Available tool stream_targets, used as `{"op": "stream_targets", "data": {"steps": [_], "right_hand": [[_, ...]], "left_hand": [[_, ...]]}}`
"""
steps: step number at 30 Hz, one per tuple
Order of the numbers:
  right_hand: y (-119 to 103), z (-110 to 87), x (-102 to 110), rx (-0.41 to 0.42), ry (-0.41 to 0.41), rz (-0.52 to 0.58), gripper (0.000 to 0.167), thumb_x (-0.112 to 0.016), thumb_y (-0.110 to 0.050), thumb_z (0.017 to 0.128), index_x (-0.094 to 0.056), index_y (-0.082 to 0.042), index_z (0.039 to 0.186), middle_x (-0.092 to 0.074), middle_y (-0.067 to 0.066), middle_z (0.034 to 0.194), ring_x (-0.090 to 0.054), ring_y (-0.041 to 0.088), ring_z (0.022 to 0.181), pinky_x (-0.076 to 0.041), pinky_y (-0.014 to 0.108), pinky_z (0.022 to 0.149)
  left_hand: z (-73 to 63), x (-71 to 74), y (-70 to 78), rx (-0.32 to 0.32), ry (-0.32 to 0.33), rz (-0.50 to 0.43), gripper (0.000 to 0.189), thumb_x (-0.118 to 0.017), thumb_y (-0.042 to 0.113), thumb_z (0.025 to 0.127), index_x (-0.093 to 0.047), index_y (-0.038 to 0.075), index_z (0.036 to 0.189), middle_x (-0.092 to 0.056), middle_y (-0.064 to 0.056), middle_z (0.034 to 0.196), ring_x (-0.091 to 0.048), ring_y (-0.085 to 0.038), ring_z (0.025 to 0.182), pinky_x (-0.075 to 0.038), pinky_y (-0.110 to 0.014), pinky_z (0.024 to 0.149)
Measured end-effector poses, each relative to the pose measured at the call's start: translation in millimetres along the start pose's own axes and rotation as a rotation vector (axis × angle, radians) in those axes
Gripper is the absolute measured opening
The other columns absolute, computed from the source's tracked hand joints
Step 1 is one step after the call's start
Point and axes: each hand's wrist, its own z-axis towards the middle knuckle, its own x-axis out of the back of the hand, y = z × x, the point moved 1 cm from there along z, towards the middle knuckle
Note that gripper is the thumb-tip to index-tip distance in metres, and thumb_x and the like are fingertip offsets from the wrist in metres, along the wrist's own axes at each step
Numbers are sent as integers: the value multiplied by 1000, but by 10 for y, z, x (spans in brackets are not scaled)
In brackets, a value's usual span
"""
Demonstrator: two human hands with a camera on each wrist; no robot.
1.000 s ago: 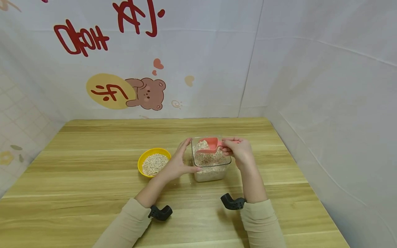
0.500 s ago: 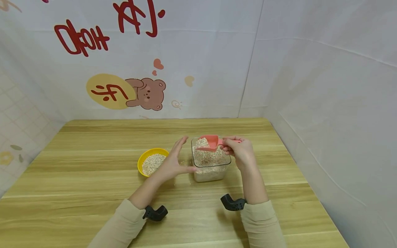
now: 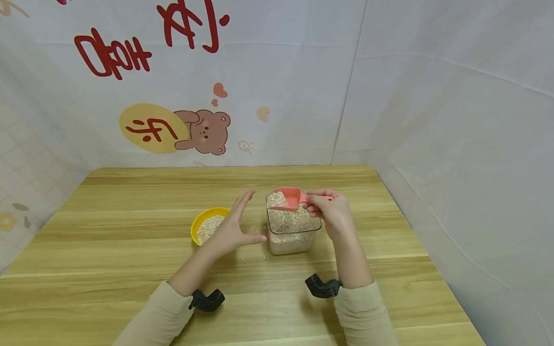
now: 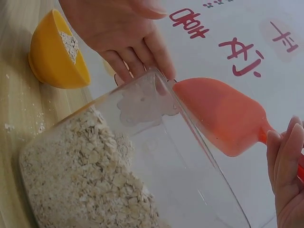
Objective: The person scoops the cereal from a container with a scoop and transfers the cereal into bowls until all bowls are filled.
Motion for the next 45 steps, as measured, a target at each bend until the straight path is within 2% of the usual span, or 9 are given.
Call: {"op": "stream_targets", "data": {"steps": [3,12,20,24,29,35,45], "right_hand": [[-14,-20,-34,12,-15,8,11,-59,4,89,-68,-3,88,-66,6,65,-59,8,52,-48,17,49],[16,-57,-141,29,-28,28,15,-59,6,89,-69,-4,85,-66,6,64,-59,8,51,-48,17,48],[84,-61,-248,39,-52,27,10,-60,6,88,-67,0,90,-66,7,65,-59,9,51,-49,18,48],[117,-58,-303,43,-45,35,9,-60,7,88,-67,1,90,-66,8,64,-59,9,51,-48,18,47],[152,-63,-400,30,-45,34,8,-61,6,87,-65,5,94,-65,8,66,-58,10,52,-48,18,48],[176,-72,-529,11,-59,13,15,-62,6,86,-61,11,100,-65,8,66,-58,10,53,-48,18,49],[214,-58,-682,5,-90,-18,22,-62,6,86,-59,16,105,-65,7,65,-57,9,52,-48,18,49]], "left_hand": [[-26,58,-16,-7,6,19,115,-88,40,65,-14,36,153,-11,2,158,-21,-30,140,-27,-62,103],[-117,269,-116,0,10,45,113,-84,53,64,-18,30,153,-15,-3,157,-21,-29,140,-26,-58,105],[-216,479,-219,38,34,25,113,-89,37,65,-18,31,153,-14,-4,157,-18,-29,141,-25,-59,106],[-276,566,-291,42,35,23,113,-89,35,66,-18,29,153,-12,-4,157,-16,-30,141,-24,-61,105],[-342,643,-375,50,25,32,114,-89,31,66,-16,27,154,-9,-8,158,-14,-33,141,-22,-63,104],[-392,710,-481,60,16,67,115,-89,30,66,-15,24,154,-10,-9,158,-14,-34,141,-20,-64,105],[-486,818,-583,92,-23,106,118,-87,43,65,-13,19,155,-7,-13,158,-11,-38,141,-19,-66,104]]}}
